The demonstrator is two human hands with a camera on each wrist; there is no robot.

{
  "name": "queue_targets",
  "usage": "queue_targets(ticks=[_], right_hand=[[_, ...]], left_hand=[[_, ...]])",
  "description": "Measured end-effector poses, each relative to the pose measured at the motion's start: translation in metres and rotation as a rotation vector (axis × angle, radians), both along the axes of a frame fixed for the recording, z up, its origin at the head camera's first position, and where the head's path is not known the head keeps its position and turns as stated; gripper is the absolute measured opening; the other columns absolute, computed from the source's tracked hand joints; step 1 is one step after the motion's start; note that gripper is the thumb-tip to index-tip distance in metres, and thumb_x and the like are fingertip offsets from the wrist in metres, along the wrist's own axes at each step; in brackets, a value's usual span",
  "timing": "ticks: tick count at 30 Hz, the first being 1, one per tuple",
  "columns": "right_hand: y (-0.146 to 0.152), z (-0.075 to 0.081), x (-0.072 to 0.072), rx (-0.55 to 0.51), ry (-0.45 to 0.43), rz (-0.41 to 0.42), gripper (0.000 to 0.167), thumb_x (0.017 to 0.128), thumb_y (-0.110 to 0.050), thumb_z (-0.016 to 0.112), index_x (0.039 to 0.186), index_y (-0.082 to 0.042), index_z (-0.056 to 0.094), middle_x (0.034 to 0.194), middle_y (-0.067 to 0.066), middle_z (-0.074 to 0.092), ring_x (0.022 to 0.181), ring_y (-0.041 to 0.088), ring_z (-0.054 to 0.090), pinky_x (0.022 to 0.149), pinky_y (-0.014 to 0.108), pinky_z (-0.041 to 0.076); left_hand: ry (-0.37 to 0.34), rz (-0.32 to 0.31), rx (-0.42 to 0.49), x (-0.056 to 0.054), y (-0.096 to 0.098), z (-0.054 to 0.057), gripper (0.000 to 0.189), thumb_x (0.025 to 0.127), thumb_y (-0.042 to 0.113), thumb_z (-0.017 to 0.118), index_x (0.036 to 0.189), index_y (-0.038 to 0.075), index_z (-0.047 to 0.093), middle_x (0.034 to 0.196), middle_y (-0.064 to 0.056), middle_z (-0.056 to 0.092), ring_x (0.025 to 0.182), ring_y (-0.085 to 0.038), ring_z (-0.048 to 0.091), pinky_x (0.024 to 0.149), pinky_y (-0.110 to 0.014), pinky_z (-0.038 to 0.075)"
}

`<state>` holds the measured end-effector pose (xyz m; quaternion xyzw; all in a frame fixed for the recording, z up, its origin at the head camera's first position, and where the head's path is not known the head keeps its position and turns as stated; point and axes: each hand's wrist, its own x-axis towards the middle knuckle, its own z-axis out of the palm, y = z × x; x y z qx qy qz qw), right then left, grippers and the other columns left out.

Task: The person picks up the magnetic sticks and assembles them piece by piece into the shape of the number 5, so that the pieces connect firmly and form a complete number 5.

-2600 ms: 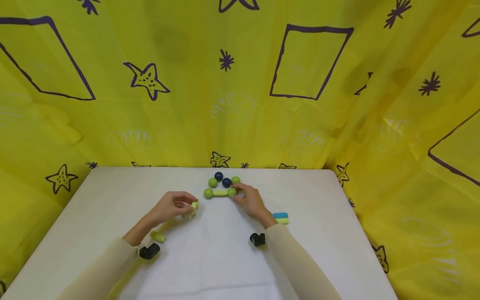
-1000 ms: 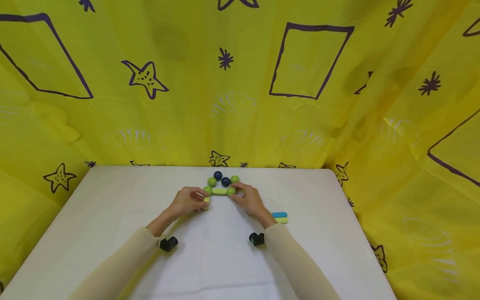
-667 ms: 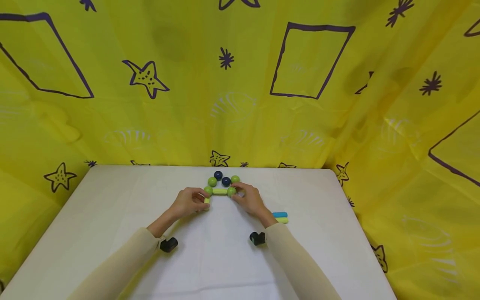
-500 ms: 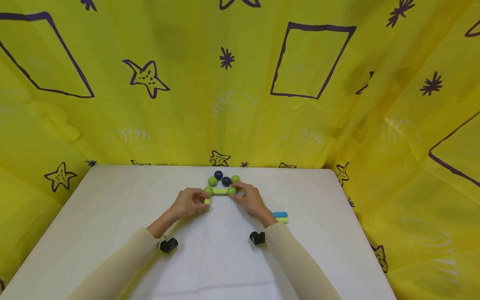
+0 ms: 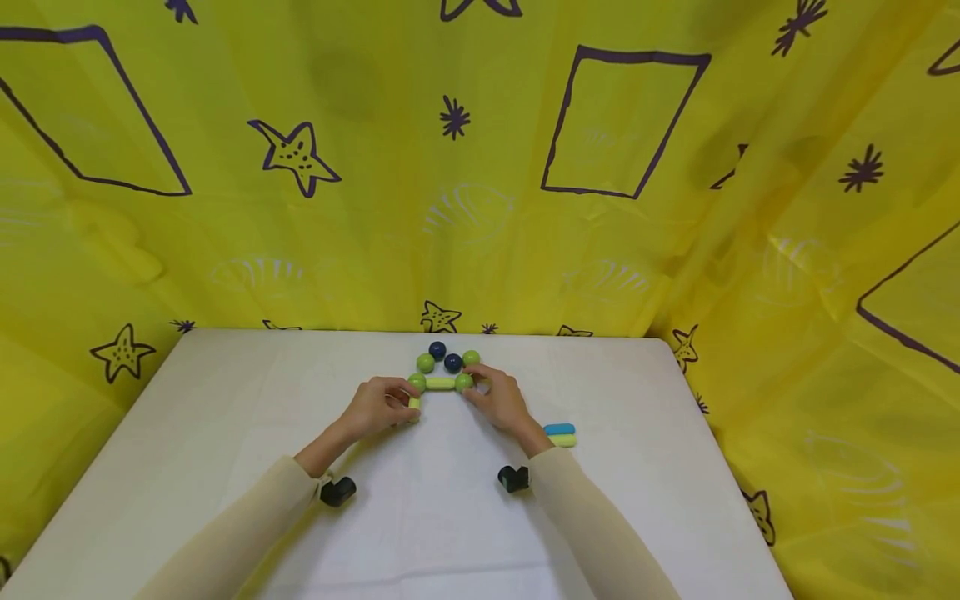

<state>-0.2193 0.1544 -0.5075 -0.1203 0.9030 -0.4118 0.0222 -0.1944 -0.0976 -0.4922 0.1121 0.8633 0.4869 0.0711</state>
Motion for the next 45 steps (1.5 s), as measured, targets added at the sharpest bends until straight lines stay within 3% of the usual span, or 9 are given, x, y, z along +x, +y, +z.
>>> queue_targets(ticks=[25,36,45], right_hand=[[-0.001,0.001,0.001,0.013,-0.020,-0.001,0.035,0.093,-0.013,0.076,0.128,-0.013,0.069,0.118,0.009,0.072,0.066,0.014,0.055,0.064,0.030,0.048],[-0.001,0.002,0.001,0.004,-0.009,0.009,0.036,0.093,-0.012,0.076,0.129,-0.012,0.069,0.118,0.010,0.072,0.063,0.013,0.054,0.061,0.029,0.046],[0.000,0.003,0.001,0.003,-0.028,0.004,0.037,0.094,-0.012,0.076,0.130,-0.013,0.068,0.119,0.010,0.072,0.064,0.014,0.054,0.062,0.030,0.046]], left_hand=[[0.017,0.001,-0.004,0.003,-0.002,-0.003,0.027,0.080,0.009,0.088,0.104,0.005,0.076,0.090,-0.008,0.074,0.076,-0.016,0.070,0.072,-0.032,0.057],[0.072,-0.022,-0.006,0.008,-0.014,-0.003,0.038,0.080,0.011,0.089,0.115,0.006,0.074,0.097,-0.014,0.074,0.081,-0.022,0.072,0.075,-0.037,0.058],[0.066,-0.025,-0.001,0.010,-0.021,-0.003,0.039,0.082,0.013,0.088,0.117,0.007,0.074,0.099,-0.013,0.074,0.084,-0.023,0.072,0.079,-0.040,0.059]])
